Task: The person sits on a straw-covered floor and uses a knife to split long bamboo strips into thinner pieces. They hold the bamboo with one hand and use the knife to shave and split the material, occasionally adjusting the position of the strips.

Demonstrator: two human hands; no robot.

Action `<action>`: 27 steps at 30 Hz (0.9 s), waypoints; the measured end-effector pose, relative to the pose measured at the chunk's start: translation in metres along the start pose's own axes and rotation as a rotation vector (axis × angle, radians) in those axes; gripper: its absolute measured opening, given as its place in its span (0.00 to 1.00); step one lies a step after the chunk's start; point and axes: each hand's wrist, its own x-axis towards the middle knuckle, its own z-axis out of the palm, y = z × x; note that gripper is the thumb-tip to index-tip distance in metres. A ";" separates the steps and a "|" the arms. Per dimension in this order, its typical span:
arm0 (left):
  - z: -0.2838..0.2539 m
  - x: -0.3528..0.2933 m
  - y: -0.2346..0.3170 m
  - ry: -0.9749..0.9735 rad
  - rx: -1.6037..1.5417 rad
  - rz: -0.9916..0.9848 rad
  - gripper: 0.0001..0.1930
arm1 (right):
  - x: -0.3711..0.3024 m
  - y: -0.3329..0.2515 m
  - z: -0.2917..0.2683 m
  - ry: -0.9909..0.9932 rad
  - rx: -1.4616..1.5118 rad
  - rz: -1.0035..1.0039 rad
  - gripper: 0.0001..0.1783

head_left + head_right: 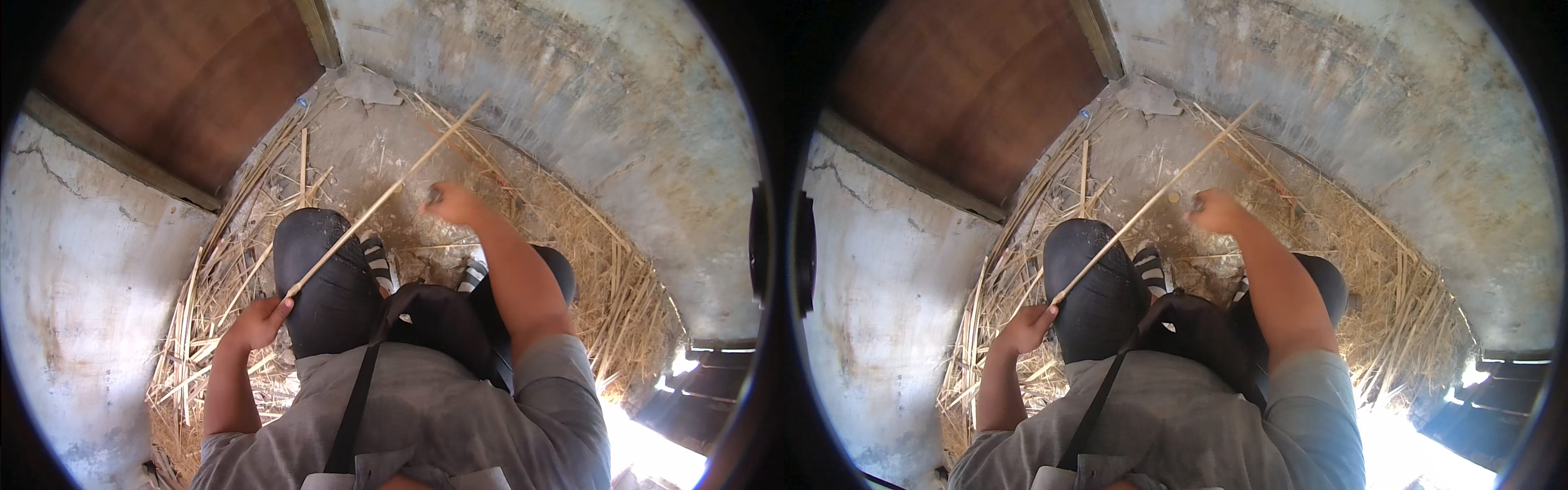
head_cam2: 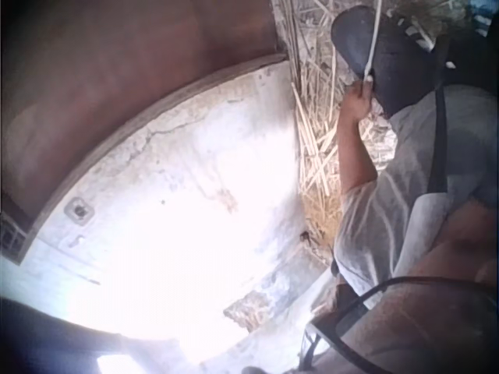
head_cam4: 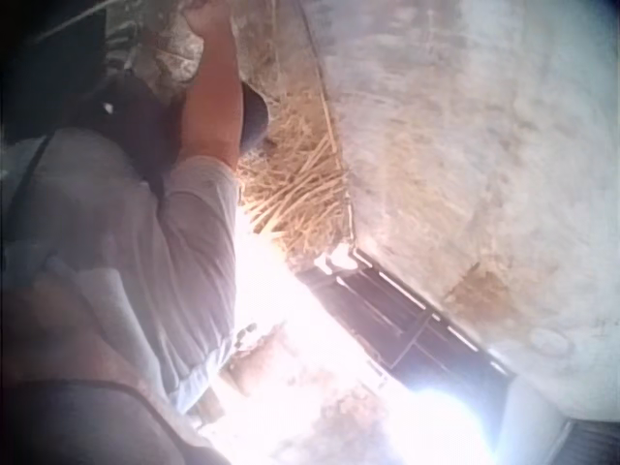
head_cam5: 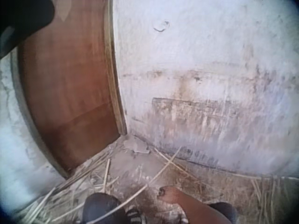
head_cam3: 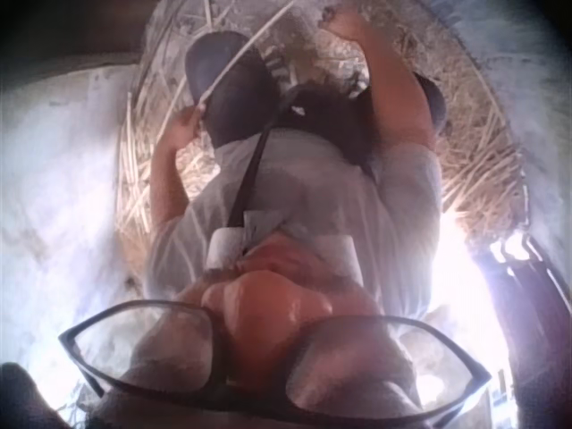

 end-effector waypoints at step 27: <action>0.013 -0.014 0.021 0.224 0.151 0.140 0.26 | -0.028 -0.063 -0.020 -0.102 -0.323 -0.121 0.26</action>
